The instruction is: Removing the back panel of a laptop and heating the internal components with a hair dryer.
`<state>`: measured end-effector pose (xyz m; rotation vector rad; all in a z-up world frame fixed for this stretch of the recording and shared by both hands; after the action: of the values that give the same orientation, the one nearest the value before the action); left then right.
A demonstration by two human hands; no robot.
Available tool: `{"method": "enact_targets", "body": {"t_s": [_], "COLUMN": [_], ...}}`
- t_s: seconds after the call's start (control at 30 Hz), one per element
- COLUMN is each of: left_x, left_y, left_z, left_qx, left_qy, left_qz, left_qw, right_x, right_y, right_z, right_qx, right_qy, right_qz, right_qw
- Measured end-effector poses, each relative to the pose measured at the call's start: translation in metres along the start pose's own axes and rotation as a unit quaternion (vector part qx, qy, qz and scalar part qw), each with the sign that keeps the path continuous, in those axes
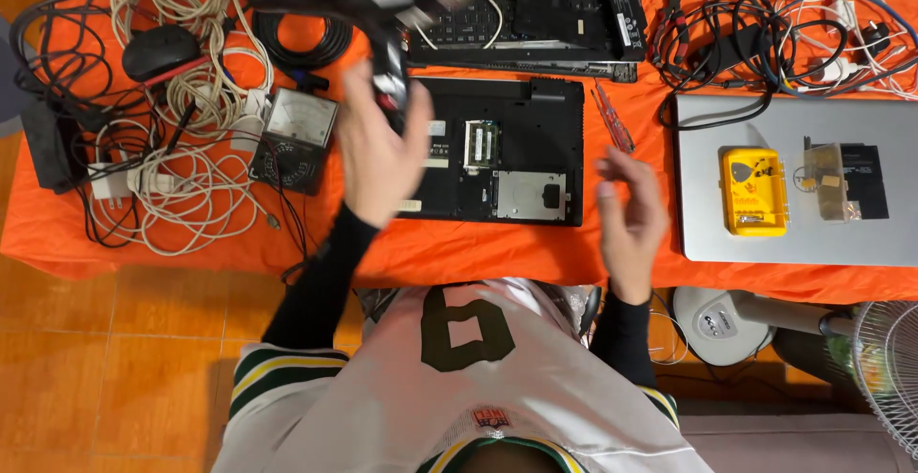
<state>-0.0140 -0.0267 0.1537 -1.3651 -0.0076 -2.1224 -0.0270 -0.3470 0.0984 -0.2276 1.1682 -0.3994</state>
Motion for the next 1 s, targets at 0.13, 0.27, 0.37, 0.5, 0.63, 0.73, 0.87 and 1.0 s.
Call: {"method": "enact_targets", "body": {"t_s": [0.13, 0.27, 0.37, 0.5, 0.63, 0.73, 0.87, 1.0], "left_x": [0.038, 0.054, 0.06, 0.074, 0.067, 0.033, -0.024, -0.051], "left_y": [0.032, 0.069, 0.081, 0.075, 0.064, 0.049, 0.027, 0.032], "left_z": [-0.066, -0.122, -0.139, -0.13, -0.14, -0.125, -0.101, -0.108], "left_qx": [-0.039, -0.111, -0.136, -0.257, -0.274, -0.234, -0.164, -0.146], "left_qy": [0.063, 0.04, 0.05, 0.052, 0.137, 0.12, 0.084, 0.086], "left_qz": [0.004, -0.039, -0.023, -0.099, -0.112, -0.056, 0.045, 0.086], "left_qw": [0.997, 0.992, 0.989, 0.96, 0.945, 0.963, 0.982, 0.982], "right_x": [-0.044, -0.066, -0.025, -0.02, -0.005, 0.007, 0.015, 0.005], "right_y": [0.049, 0.073, 0.067, 0.033, -0.024, -0.067, -0.114, -0.117], "right_z": [-0.003, -0.016, -0.03, -0.034, -0.041, -0.039, -0.042, -0.042], "right_qx": [-0.172, -0.296, -0.205, -0.129, -0.006, 0.05, 0.09, 0.055], "right_qy": [-0.022, 0.036, 0.203, 0.249, 0.248, 0.247, 0.247, 0.257], "right_qz": [0.159, 0.245, 0.287, 0.246, 0.264, 0.235, 0.131, 0.073], "right_qw": [0.972, 0.923, 0.913, 0.928, 0.932, 0.939, 0.956, 0.962]}}
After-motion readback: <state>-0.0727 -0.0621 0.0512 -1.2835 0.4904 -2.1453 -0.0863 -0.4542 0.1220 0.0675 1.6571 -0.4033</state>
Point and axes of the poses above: each hand's wrist, its own z-axis towards the middle knuckle, its own y-axis out of the palm, x = y × z, the point moved 8 cm from there along z, towards the middle knuckle, and after that the axes turned 9 degrees about -z, right-handed, at the moved point
